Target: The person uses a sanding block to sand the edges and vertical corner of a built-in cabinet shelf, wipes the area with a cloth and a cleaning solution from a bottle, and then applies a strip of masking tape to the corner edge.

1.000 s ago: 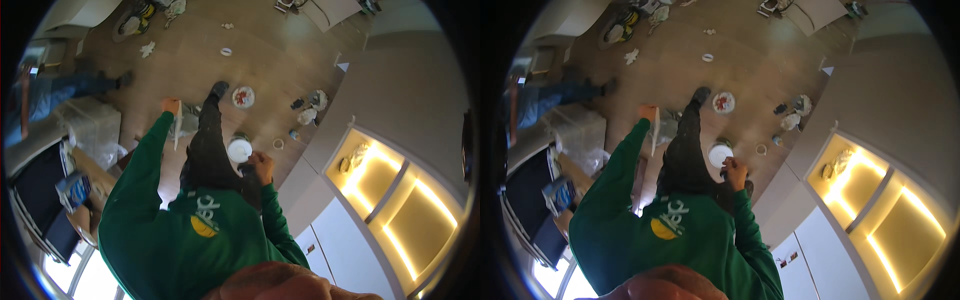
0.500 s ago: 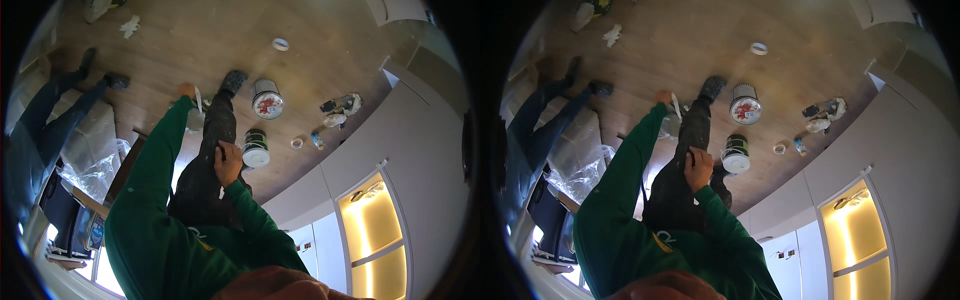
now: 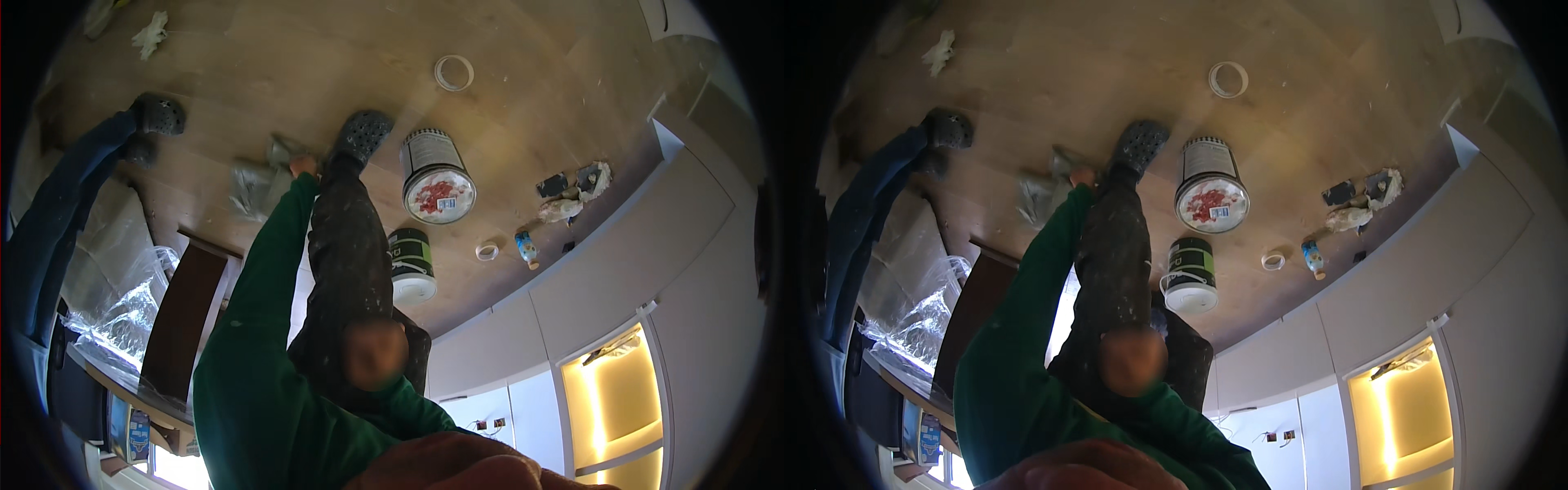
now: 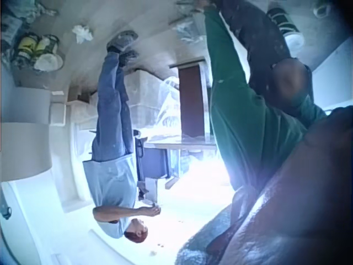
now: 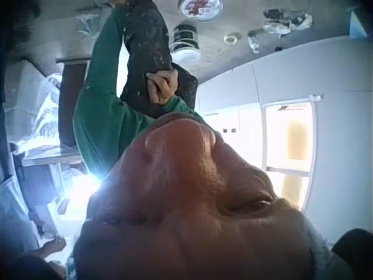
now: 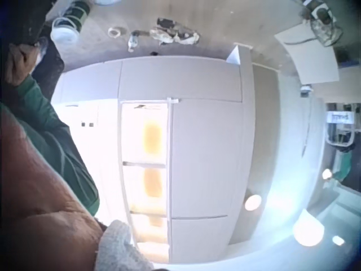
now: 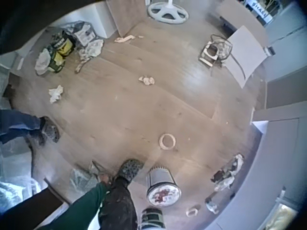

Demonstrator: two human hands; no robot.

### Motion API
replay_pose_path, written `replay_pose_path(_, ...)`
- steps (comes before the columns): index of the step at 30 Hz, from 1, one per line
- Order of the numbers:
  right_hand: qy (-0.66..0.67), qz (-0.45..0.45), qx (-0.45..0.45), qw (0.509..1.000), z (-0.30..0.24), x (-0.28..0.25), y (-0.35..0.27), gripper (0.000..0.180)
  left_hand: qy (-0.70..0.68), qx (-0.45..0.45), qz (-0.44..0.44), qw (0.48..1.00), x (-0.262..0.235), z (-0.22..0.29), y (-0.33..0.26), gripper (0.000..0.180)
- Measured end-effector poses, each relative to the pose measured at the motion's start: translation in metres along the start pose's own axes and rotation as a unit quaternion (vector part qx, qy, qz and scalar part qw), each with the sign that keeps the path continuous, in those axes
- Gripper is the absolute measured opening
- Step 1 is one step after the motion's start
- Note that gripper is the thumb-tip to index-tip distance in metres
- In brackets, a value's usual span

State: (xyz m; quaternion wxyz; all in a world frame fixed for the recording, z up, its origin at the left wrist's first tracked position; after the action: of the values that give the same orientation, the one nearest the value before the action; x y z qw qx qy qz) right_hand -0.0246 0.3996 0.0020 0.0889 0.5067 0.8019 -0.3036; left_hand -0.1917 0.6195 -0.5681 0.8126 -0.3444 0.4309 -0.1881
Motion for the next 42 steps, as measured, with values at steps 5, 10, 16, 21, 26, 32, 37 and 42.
replay_pose_path(5, 0.033, 0.035, -0.008, 0.999, -0.005, -0.005, 0.018, 0.033, 0.035, 0.235, -0.014, 0.971, 0.031, 0.269, 0.033, 0.027)
replay_pose_path(10, 0.031, 0.034, 0.001, 0.999, -0.017, -0.010, 0.040, 0.030, 0.307, 0.545, -0.076, 0.777, 0.084, 0.580, 0.089, 0.042)
replay_pose_path(16, 0.052, 0.069, 0.067, 0.994, -0.030, -0.005, 0.060, 0.026, 0.518, 0.475, -0.003, 0.712, 0.148, 0.788, -0.012, 0.029)
replay_pose_path(21, 0.087, 0.104, 0.081, 0.987, -0.032, -0.007, 0.075, 0.026, 0.416, 0.579, -0.225, 0.664, 0.251, 0.568, -0.142, 0.049)
replay_pose_path(26, 0.107, 0.098, 0.065, 0.987, -0.018, -0.015, 0.055, 0.030, 0.321, 0.357, -0.345, 0.806, 0.308, 0.364, -0.102, 0.044)
replay_pose_path(32, 0.142, 0.168, 0.047, 0.974, 0.000, 0.005, 0.016, 0.021, 0.204, 0.301, -0.371, 0.855, 0.190, 0.398, -0.236, 0.014)
replay_pose_path(37, 0.342, 0.077, 0.130, 0.928, 0.022, 0.023, -0.056, 0.021, 0.114, 0.128, -0.522, 0.835, 0.013, 0.404, -0.461, 0.018)
replay_pose_path(42, 0.481, 0.322, 0.028, 0.815, -0.012, -0.157, -0.160, 0.045, 0.101, 0.134, -0.609, 0.775, -0.134, 0.395, -0.721, 0.020)
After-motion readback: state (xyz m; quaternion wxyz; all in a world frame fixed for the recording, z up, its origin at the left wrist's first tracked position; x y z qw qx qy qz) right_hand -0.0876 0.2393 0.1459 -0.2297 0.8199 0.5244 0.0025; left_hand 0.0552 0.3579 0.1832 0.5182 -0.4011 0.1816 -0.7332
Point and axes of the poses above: each hand's wrist, its own y-axis towards the middle knuckle, its own x-axis out of the palm, z = x × y, the point moved 3 cm from there along y, towards the middle knuckle, and after that the axes turned 7 degrees about -z, right-handed, at the moved point
